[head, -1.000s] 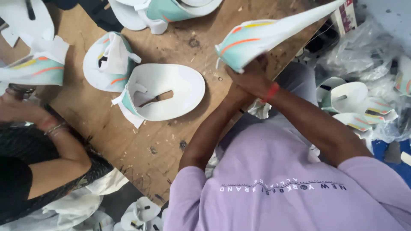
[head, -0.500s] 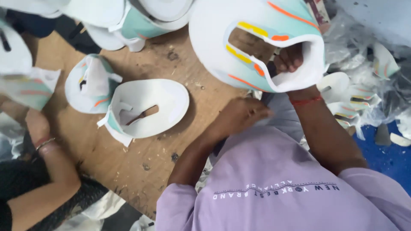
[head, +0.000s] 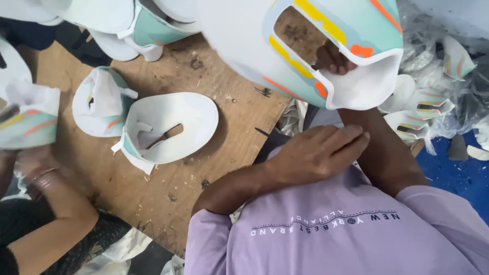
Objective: The person picks up a foam sole piece and a fabric shoe upper from the work table, fits the upper onto the sole, and presses the edges together by hand. They set the joined pair aside and repeat the process with other upper and sole pieces from the table.
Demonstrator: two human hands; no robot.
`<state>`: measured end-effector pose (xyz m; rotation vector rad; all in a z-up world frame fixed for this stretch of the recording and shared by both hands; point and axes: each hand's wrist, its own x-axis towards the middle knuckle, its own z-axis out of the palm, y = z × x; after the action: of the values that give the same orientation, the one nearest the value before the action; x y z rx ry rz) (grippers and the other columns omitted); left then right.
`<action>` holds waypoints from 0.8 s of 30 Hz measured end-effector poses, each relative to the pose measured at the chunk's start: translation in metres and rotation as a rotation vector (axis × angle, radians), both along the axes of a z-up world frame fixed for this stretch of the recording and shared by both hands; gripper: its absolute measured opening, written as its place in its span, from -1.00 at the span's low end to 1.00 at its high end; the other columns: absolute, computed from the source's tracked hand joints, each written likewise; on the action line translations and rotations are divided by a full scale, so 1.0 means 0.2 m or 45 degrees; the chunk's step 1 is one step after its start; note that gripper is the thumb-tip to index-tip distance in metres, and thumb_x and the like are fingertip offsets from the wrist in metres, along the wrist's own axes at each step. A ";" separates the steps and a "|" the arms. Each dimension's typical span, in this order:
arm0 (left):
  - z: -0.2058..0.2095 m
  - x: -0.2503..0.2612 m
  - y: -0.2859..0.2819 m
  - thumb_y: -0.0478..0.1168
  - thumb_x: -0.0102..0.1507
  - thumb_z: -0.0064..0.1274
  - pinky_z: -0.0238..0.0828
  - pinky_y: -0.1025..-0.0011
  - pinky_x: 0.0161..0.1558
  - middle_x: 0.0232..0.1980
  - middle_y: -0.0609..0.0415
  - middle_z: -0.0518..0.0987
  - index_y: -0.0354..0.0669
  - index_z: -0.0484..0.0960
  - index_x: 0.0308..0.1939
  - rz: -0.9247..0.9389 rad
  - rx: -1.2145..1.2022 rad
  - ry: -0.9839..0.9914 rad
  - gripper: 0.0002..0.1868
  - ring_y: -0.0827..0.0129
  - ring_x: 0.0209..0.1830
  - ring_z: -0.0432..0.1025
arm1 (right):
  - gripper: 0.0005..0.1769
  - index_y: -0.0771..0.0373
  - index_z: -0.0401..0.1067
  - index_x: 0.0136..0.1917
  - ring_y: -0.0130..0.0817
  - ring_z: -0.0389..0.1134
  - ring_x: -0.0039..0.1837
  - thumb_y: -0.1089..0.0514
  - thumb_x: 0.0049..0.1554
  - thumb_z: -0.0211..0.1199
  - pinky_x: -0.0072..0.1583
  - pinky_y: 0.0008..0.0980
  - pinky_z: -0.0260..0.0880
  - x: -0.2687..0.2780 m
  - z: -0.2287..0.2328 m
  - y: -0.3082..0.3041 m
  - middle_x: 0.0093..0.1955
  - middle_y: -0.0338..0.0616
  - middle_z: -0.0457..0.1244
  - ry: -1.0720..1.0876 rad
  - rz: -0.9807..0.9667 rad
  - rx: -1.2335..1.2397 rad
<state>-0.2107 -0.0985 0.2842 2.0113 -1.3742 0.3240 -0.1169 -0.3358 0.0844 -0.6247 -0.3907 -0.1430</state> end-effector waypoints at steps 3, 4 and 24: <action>0.00 -0.01 -0.01 -0.36 0.33 0.15 0.58 0.31 -0.06 0.21 -0.09 0.55 -0.37 0.61 0.22 -0.033 0.030 -0.066 -0.63 0.25 -0.07 0.52 | -0.35 0.15 0.33 -0.17 -0.54 0.18 -0.37 -0.41 0.41 -0.13 -0.25 -0.53 0.16 -0.03 0.11 0.02 -0.39 -0.36 0.19 -0.010 -0.062 -0.040; 0.02 0.00 0.00 -0.37 0.35 0.14 0.58 0.31 0.03 0.25 -0.11 0.54 -0.34 0.59 0.26 0.011 -0.033 -0.067 -0.62 0.24 0.02 0.53 | -0.35 0.15 0.33 -0.15 -0.55 0.19 -0.37 -0.41 0.41 -0.13 -0.26 -0.53 0.16 -0.03 0.17 0.05 -0.39 -0.36 0.20 -0.016 -0.079 -0.052; 0.00 0.14 0.02 -0.26 0.48 0.23 0.44 0.29 0.07 0.18 -0.14 0.62 -0.40 0.46 0.37 0.451 -0.135 -0.163 -0.55 0.24 0.05 0.56 | -0.38 0.32 0.37 0.17 -0.43 0.24 -0.32 -0.31 0.47 -0.12 -0.26 -0.45 0.19 0.06 0.27 0.04 -0.20 -0.14 0.29 0.227 -0.378 -0.253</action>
<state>-0.1819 -0.0936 0.2840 2.1703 -1.0429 0.6791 -0.1040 -0.3283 0.1378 -0.8835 -0.1380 -0.3319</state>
